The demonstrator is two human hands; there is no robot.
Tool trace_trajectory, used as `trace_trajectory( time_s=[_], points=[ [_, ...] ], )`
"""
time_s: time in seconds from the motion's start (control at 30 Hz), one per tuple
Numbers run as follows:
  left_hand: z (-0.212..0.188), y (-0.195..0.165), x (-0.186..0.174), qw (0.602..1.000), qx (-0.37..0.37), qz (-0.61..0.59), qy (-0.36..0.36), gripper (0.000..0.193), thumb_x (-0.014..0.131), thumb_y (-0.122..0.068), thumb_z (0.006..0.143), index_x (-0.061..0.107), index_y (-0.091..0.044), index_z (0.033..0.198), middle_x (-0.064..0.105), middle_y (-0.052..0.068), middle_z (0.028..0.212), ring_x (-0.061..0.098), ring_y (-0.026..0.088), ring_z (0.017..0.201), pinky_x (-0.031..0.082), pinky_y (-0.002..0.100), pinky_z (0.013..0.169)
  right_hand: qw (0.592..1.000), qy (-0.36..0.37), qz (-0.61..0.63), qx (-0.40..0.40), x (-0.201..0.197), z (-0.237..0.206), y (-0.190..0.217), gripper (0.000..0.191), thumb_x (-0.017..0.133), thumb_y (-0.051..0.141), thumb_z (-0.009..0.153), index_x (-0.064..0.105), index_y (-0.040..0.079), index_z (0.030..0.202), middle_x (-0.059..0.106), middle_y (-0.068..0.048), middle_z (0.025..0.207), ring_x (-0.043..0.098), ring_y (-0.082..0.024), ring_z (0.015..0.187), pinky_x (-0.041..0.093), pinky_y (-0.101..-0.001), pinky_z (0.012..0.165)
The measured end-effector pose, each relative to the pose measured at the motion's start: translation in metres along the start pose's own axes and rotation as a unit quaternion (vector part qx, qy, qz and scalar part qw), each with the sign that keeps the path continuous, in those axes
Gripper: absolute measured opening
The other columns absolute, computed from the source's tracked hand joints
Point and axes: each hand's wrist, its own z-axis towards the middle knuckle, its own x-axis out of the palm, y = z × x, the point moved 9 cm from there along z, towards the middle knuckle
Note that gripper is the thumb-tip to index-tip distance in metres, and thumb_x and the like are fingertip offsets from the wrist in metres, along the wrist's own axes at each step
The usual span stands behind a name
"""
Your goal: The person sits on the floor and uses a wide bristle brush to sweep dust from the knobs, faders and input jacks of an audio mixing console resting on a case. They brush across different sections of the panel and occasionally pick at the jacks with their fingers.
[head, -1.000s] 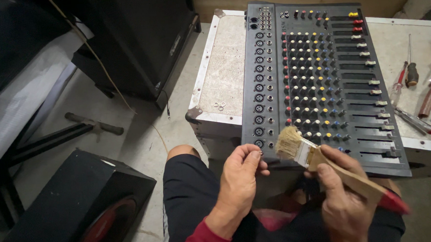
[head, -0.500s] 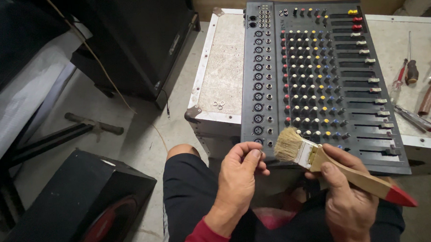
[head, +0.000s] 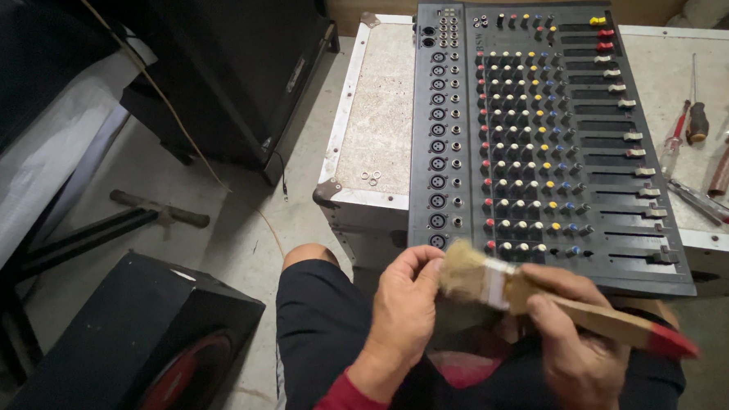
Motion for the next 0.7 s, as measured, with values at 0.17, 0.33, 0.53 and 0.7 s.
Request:
trace_trajectory(
  time_s=[0.17, 0.33, 0.53, 0.7],
  points=[
    [0.0, 0.0, 0.005, 0.997, -0.017, -0.068, 0.023, 0.012, 0.059, -0.01, 0.101, 0.064, 0.001, 0.104, 0.065, 0.003, 0.087, 0.061, 0.009, 0.075, 0.056, 0.026, 0.069, 0.997, -0.08, 0.005, -0.02, -0.006, 0.008, 0.01, 0.029, 0.06, 0.002, 0.104, 0.061, -0.009, 0.13, 0.07, -0.02, 0.117, 0.072, -0.024, 0.094, 0.061, -0.0311, 0.085],
    [0.0, -0.006, 0.004, 0.997, -0.01, -0.069, 0.015, 0.016, 0.057, -0.008, 0.101, 0.065, 0.0, 0.112, 0.062, 0.003, 0.086, 0.06, 0.009, 0.073, 0.056, 0.025, 0.067, 0.994, -0.071, 0.078, 0.011, -0.007, 0.011, 0.007, 0.03, 0.059, 0.002, 0.104, 0.059, -0.01, 0.132, 0.069, -0.021, 0.118, 0.072, -0.025, 0.094, 0.061, -0.0325, 0.083],
    [-0.001, -0.007, 0.003, 0.997, -0.019, -0.08, 0.005, 0.015, 0.057, -0.009, 0.1, 0.064, 0.001, 0.109, 0.064, 0.003, 0.087, 0.062, 0.009, 0.073, 0.058, 0.026, 0.066, 0.992, -0.046, 0.109, 0.033, -0.004, 0.008, -0.001, 0.03, 0.059, 0.002, 0.102, 0.06, -0.01, 0.129, 0.069, -0.022, 0.116, 0.072, -0.026, 0.094, 0.062, -0.0342, 0.081],
    [0.001, -0.008, 0.003, 0.998, -0.003, -0.061, 0.005, 0.013, 0.062, -0.009, 0.102, 0.066, 0.002, 0.107, 0.066, 0.002, 0.085, 0.062, 0.009, 0.076, 0.053, 0.022, 0.07, 0.992, -0.024, 0.116, 0.046, -0.002, 0.0, -0.005, 0.032, 0.06, 0.0, 0.099, 0.062, -0.009, 0.129, 0.069, -0.021, 0.116, 0.07, -0.022, 0.093, 0.059, -0.0297, 0.086]
  ],
)
